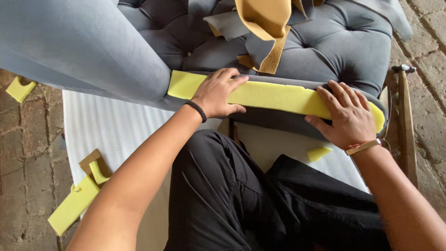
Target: The person sits on the floor beside a tufted gray sofa and fits a strip of yellow foam along the sofa's armrest edge, cutting the foam to length with scissors. They fold the gray fabric over the foam, press it into place, hammer tacks along the edge, and trim excess fabric with shears.
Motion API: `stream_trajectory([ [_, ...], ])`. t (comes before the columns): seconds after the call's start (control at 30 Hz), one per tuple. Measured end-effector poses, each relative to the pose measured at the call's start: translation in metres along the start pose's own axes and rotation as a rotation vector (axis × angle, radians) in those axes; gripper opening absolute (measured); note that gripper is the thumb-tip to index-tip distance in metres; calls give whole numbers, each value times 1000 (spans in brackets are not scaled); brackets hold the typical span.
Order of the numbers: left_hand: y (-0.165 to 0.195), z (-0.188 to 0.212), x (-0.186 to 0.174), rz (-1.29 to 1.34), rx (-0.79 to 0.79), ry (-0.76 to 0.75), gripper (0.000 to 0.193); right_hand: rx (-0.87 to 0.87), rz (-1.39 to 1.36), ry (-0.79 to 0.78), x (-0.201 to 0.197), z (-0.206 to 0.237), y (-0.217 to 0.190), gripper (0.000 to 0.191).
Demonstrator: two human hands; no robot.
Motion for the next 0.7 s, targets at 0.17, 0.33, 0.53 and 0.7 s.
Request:
stream_trajectory([
  [0.17, -11, 1, 4, 46, -81, 2, 82, 15, 4, 2, 9, -1, -1, 74],
  [0.33, -18, -4, 3, 32, -171, -95, 84, 2, 4, -3, 14, -8, -3, 74],
  [0.53, -8, 6, -2, -30, 14, 23, 92, 5, 9, 3, -4, 2, -2, 74],
  [0.7, -51, 34, -45, 58, -171, -178, 88, 8, -2, 10, -1, 9, -8, 72],
])
Point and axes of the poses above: each hand's wrist, its own z-axis away from the middle knuckle, its own x-axis out of the palm, y = z × x, the point moved 1 cm from there along -z, towards the middle knuckle, and after that the axes turned 3 degrees about y, right-handed, at the moved point
